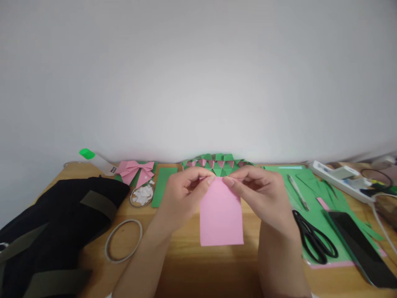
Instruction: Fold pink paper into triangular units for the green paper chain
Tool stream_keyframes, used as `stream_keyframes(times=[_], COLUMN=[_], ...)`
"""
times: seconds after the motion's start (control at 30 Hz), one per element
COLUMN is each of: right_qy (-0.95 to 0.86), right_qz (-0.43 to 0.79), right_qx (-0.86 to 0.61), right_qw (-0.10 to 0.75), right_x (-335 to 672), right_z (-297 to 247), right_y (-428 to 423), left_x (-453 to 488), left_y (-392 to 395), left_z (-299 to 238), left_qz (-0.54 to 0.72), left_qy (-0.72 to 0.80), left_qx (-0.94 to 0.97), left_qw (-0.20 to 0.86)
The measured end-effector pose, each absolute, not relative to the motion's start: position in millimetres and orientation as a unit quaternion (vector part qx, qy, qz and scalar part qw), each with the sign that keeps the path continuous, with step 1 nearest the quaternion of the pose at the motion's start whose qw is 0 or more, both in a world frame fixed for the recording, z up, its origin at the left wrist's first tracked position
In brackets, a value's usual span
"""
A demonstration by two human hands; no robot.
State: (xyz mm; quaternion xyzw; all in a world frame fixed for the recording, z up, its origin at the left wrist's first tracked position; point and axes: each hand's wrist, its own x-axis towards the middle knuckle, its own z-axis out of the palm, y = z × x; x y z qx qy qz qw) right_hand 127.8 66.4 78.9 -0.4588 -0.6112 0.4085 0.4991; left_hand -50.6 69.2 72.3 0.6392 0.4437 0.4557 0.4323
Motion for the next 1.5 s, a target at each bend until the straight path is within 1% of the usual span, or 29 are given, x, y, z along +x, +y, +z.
stream_keyframes(times=[0.3,0.43,0.5,0.57,0.67,0.7,0.73,0.83,0.9,0.97,1.03,1.1,1.13,1.23,1.3,1.4,1.5], right_qy=[-0.579,-0.559,-0.561,-0.583,-0.625,-0.626,-0.617,-0.553,-0.532,-0.550,-0.588,-0.607,-0.603,-0.565,-0.560,-0.560,-0.538], right_qz=[0.390,0.401,0.416,0.452,0.516,0.531,0.543,0.564,0.569,0.579,0.577,0.566,0.567,0.578,0.574,0.568,0.561], right_qx=[-0.481,-0.481,-0.471,-0.460,-0.454,-0.454,-0.455,-0.447,-0.435,-0.424,-0.429,-0.438,-0.437,-0.422,-0.425,-0.430,-0.418], right_qw=[0.531,0.544,0.539,0.494,0.370,0.346,0.342,0.420,0.452,0.427,0.372,0.346,0.353,0.411,0.419,0.424,0.470], right_x=[136,133,133,135,136,135,134,128,126,124,125,125,124,123,122,122,122], right_z=[83,80,79,79,79,79,78,76,73,72,71,71,72,73,73,72,72], right_y=[70,71,70,70,71,72,73,76,77,75,72,70,70,71,71,70,69], left_x=[-58,-52,-50,-50,-55,-57,-58,-59,-57,-56,-55,-55,-55,-56,-56,-56,-57], left_y=[70,70,70,71,72,71,71,68,67,67,67,68,68,69,69,70,71], left_z=[75,73,71,71,72,73,73,76,76,76,77,78,78,78,77,73,70], left_qz=[0.533,0.454,0.432,0.453,0.500,0.518,0.540,0.589,0.566,0.543,0.522,0.491,0.476,0.444,0.439,0.464,0.516], left_qy=[0.463,0.436,0.445,0.468,0.474,0.467,0.461,0.429,0.414,0.461,0.510,0.523,0.521,0.492,0.468,0.444,0.395], left_qx=[0.551,0.590,0.599,0.585,0.541,0.519,0.493,0.447,0.485,0.513,0.537,0.568,0.581,0.612,0.629,0.643,0.663], left_qw=[0.445,0.506,0.505,0.483,0.483,0.493,0.503,0.520,0.522,0.479,0.424,0.403,0.406,0.431,0.439,0.417,0.371])
